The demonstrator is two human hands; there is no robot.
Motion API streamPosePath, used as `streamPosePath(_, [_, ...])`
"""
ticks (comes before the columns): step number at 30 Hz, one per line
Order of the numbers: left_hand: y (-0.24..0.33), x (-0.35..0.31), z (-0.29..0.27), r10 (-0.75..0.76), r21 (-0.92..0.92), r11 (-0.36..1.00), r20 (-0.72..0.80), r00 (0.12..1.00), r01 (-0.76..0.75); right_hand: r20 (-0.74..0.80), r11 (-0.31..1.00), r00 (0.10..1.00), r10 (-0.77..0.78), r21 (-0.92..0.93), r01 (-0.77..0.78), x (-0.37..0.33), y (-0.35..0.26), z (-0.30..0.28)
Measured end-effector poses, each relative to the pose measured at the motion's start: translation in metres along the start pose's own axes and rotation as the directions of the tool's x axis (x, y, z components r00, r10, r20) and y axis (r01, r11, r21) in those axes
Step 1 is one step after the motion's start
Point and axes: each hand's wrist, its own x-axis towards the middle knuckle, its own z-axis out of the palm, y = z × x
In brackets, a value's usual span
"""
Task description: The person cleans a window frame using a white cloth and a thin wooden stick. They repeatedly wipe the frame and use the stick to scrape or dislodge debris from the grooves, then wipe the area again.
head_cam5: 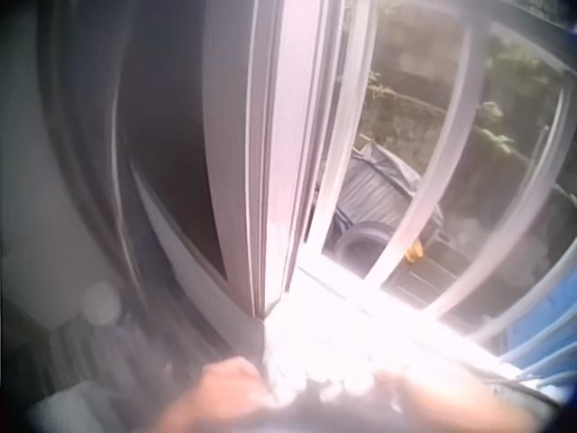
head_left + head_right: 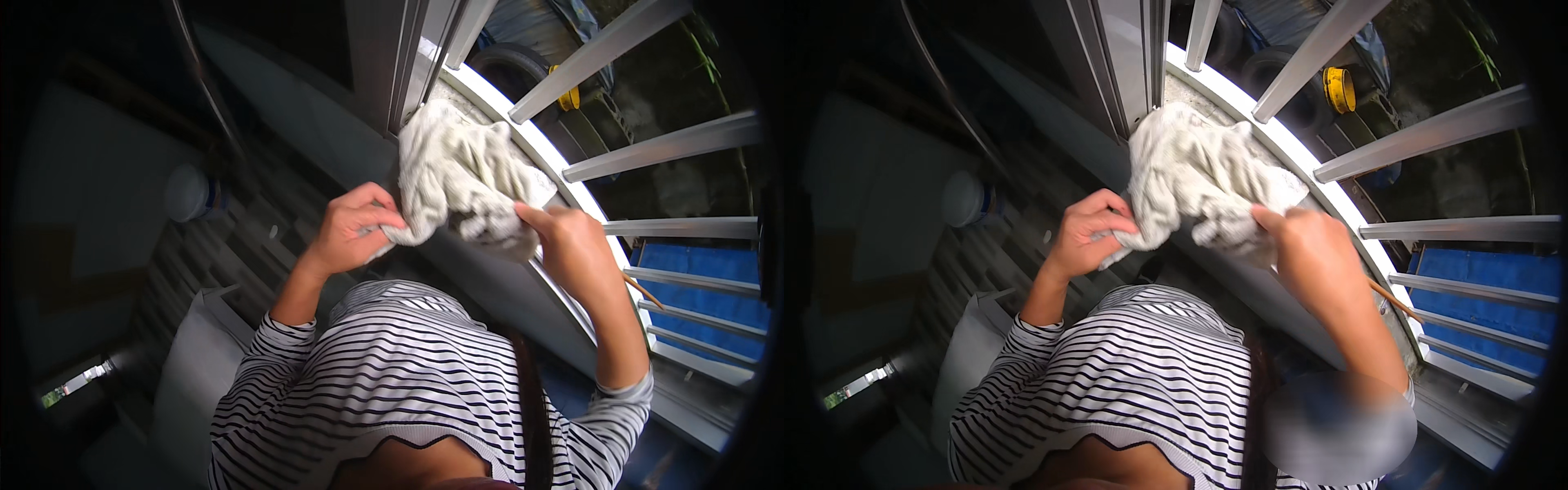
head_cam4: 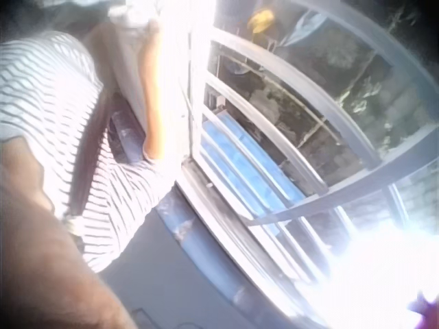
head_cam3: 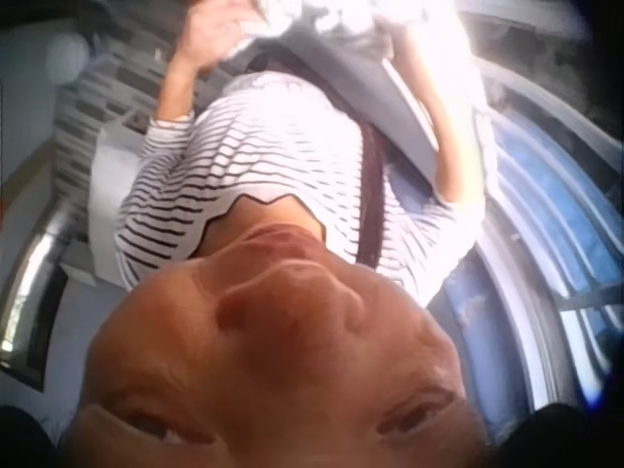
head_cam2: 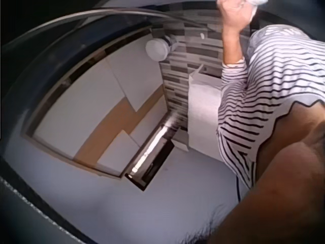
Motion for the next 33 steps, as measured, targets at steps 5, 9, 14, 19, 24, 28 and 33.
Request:
streamPosePath(5, [0.001,0.002,0.016,-0.025,0.138,0.99,-0.009,1.0,0.026,-0.013,0.994,0.994,0.11,-0.024,-0.111,0.006,-0.008,0.003])
streamPosePath(9, [-0.006,0.007,0.01,0.068,0.133,0.99,-0.221,0.973,-0.039,-0.198,0.997,0.98,0.035,0.069,-0.021,0.067,-0.035,0.027])
streamPosePath(14, [-0.002,0.016,0.008,-0.166,-0.022,0.985,-0.395,0.903,0.172,-0.134,0.992,0.99,-0.032,0.116,0.048,0.111,-0.039,0.031])
streamPosePath(19, [0.003,0.018,0.019,-0.168,0.043,0.984,-0.126,0.978,0.175,0.031,0.984,0.99,-0.137,0.121,0.132,0.052,0.007,0.004])
streamPosePath(24, [0.007,0.029,0.039,-0.115,0.168,0.974,-0.225,0.968,0.154,0.013,0.987,1.0,0.009,0.162,-0.011,0.048,0.004,0.013])
streamPosePath(28, [-0.002,0.035,0.047,-0.048,0.165,0.98,-0.343,0.938,0.111,-0.187,0.992,0.982,-0.012,0.122,0.035,0.105,-0.029,0.036])
streamPosePath(33, [-0.004,0.029,0.029,-0.071,0.202,0.97,-0.303,0.95,0.137,-0.087,0.965,0.984,-0.158,0.198,0.173,0.11,-0.023,0.019])
